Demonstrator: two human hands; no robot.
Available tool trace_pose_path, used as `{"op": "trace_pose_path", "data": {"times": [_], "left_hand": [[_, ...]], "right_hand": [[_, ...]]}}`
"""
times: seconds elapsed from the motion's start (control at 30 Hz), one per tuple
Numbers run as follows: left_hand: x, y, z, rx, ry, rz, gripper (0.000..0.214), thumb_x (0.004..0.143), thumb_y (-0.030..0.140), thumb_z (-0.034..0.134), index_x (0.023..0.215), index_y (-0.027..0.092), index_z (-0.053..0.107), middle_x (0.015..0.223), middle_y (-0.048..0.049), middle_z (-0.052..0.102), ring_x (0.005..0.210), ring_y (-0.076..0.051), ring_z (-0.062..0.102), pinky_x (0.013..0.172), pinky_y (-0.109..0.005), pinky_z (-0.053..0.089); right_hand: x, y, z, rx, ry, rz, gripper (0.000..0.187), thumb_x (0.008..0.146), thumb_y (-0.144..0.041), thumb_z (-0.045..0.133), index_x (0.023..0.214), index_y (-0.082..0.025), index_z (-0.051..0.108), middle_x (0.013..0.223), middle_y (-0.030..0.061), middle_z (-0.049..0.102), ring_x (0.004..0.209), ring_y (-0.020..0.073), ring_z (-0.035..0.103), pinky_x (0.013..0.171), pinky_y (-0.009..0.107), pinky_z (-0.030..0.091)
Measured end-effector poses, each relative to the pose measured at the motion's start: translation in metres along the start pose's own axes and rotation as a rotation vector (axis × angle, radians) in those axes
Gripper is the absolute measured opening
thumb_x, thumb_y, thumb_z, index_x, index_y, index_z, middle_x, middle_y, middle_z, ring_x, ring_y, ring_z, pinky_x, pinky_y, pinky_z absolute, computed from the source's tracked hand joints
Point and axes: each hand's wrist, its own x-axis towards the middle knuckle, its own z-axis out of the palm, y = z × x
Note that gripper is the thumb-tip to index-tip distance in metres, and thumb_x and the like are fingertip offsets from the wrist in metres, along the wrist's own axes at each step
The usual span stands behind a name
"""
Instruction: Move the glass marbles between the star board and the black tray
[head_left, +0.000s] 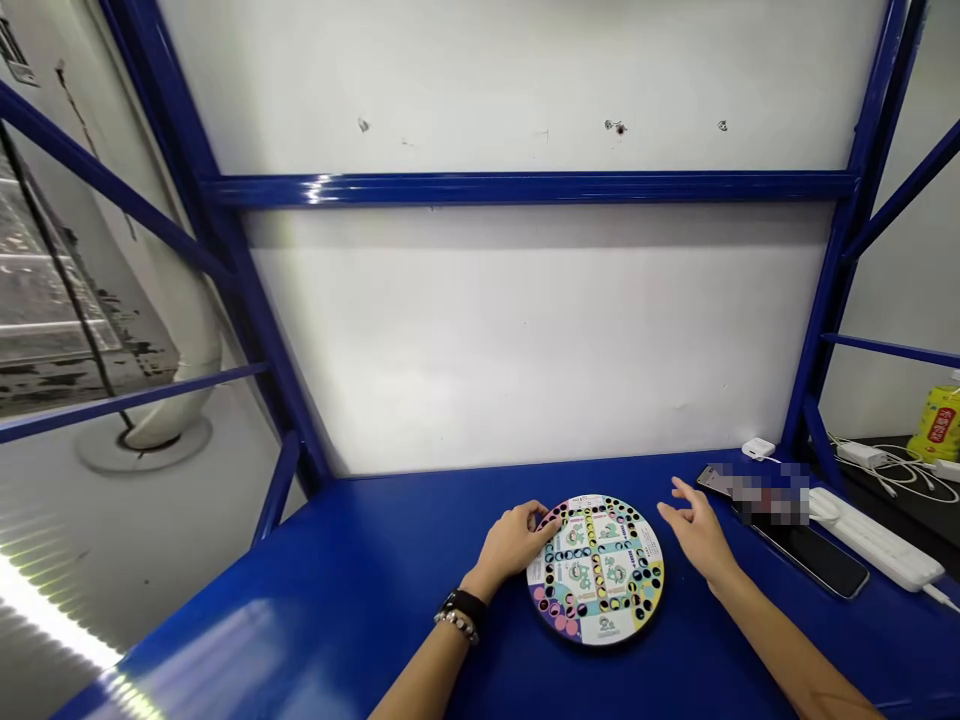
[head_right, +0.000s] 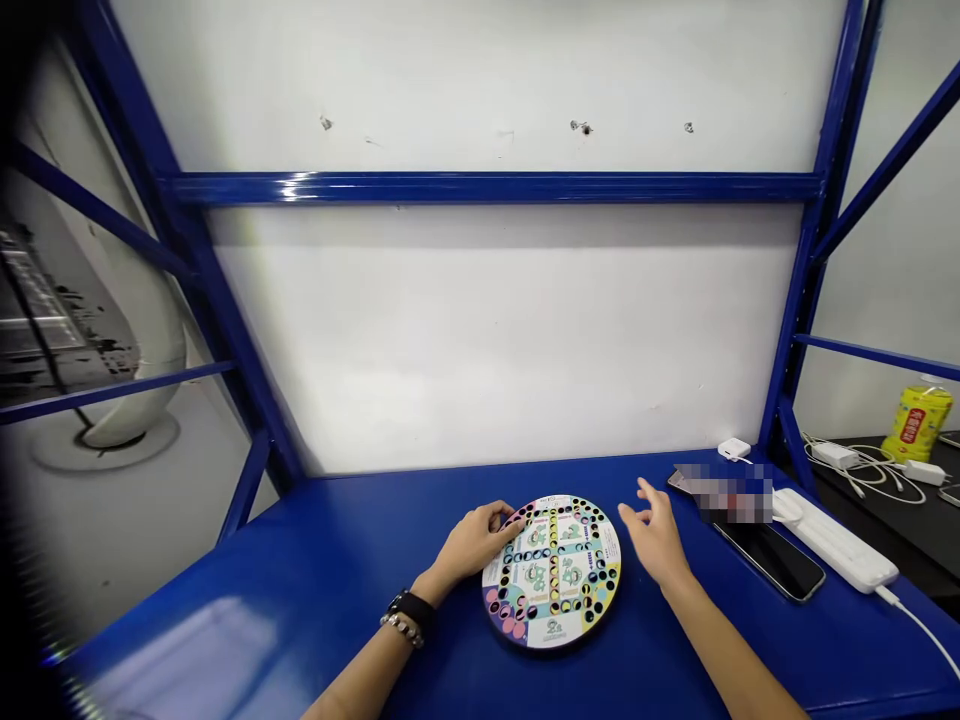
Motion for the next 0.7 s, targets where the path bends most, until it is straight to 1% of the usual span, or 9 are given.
{"op": "trace_pose_path", "data": {"times": [0.03,0.07,0.1,0.17,0.23,0.3,0.43,0.57,0.7], "left_hand": [[0.0,-0.001,0.001,0.001,0.0,-0.001,0.039,0.086,0.057,0.05,0.094,0.023,0.068,0.073,-0.001,0.064,0.068,-0.018,0.06,0.054,-0.026,0.029],[0.0,-0.001,0.001,0.005,0.003,0.0,0.039,0.086,0.056,0.05,0.094,0.023,0.068,0.072,-0.0009,0.064,0.068,-0.017,0.06,0.054,-0.026,0.029],[0.0,-0.002,0.002,0.01,0.006,0.0,0.039,0.086,0.056,0.05,0.095,0.023,0.068,0.072,-0.0007,0.064,0.067,-0.017,0.059,0.054,-0.026,0.029],[0.0,-0.003,0.002,0.022,0.01,0.002,0.037,0.087,0.054,0.05,0.096,0.023,0.067,0.072,-0.0004,0.064,0.067,-0.017,0.059,0.054,-0.026,0.029],[-0.001,-0.003,0.002,0.033,0.016,0.012,0.035,0.087,0.053,0.05,0.096,0.023,0.067,0.073,-0.0004,0.065,0.069,-0.017,0.06,0.055,-0.026,0.03],[-0.002,-0.002,0.002,0.045,0.02,0.016,0.035,0.088,0.052,0.05,0.096,0.024,0.067,0.076,-0.001,0.067,0.072,-0.018,0.061,0.057,-0.026,0.031],[-0.007,0.005,-0.001,0.11,0.021,0.019,0.035,0.091,0.051,0.045,0.1,0.025,0.067,0.087,-0.0033,0.071,0.081,-0.02,0.065,0.061,-0.027,0.036],[-0.012,0.011,-0.003,0.221,0.027,0.045,0.037,0.095,0.049,0.038,0.103,0.025,0.065,0.102,-0.0059,0.072,0.094,-0.023,0.066,0.07,-0.028,0.04],[-0.013,0.011,-0.003,0.268,0.008,0.062,0.04,0.096,0.049,0.033,0.106,0.024,0.063,0.103,-0.0079,0.072,0.093,-0.025,0.067,0.071,-0.03,0.042]], "right_hand": [[-0.006,-0.003,0.004,-0.158,-0.077,-0.107,0.072,0.082,-0.053,0.051,0.146,-0.022,0.041,0.143,0.0103,0.046,0.121,0.0279,0.053,0.097,0.037,0.048],[-0.011,-0.006,0.008,-0.313,-0.18,-0.198,0.072,0.083,-0.055,0.049,0.146,-0.022,0.042,0.15,0.0088,0.04,0.134,0.0297,0.041,0.108,0.039,0.039],[-0.017,-0.008,0.012,-0.453,-0.299,-0.251,0.075,0.083,-0.058,0.049,0.148,-0.021,0.04,0.155,0.0072,0.034,0.141,0.0308,0.03,0.115,0.042,0.03],[-0.026,-0.013,0.019,-0.646,-0.487,-0.259,0.083,0.085,-0.063,0.044,0.154,-0.02,0.029,0.161,0.0045,0.021,0.148,0.031,0.015,0.119,0.045,0.018],[-0.031,-0.017,0.023,-0.743,-0.564,-0.239,0.088,0.087,-0.066,0.037,0.157,-0.017,0.016,0.163,0.002,0.008,0.15,0.029,0.006,0.121,0.044,0.012],[-0.033,-0.019,0.024,-0.795,-0.584,-0.239,0.089,0.089,-0.068,0.031,0.157,-0.016,0.008,0.163,0.0001,0.001,0.15,0.027,0.001,0.121,0.042,0.009],[-0.033,-0.019,0.023,-0.848,-0.594,-0.241,0.089,0.089,-0.068,0.027,0.157,-0.014,0.005,0.162,-0.0007,-0.004,0.15,0.0261,-0.002,0.121,0.041,0.007],[-0.036,-0.017,0.026,-0.802,-0.515,-0.233,0.085,0.09,-0.063,0.033,0.157,-0.014,0.012,0.163,0.0011,0.002,0.15,0.0279,0.005,0.121,0.041,0.01],[-0.038,-0.014,0.027,-0.704,-0.46,-0.236,0.082,0.089,-0.059,0.04,0.156,-0.016,0.021,0.162,0.0032,0.009,0.149,0.0284,0.014,0.121,0.042,0.011]]}}
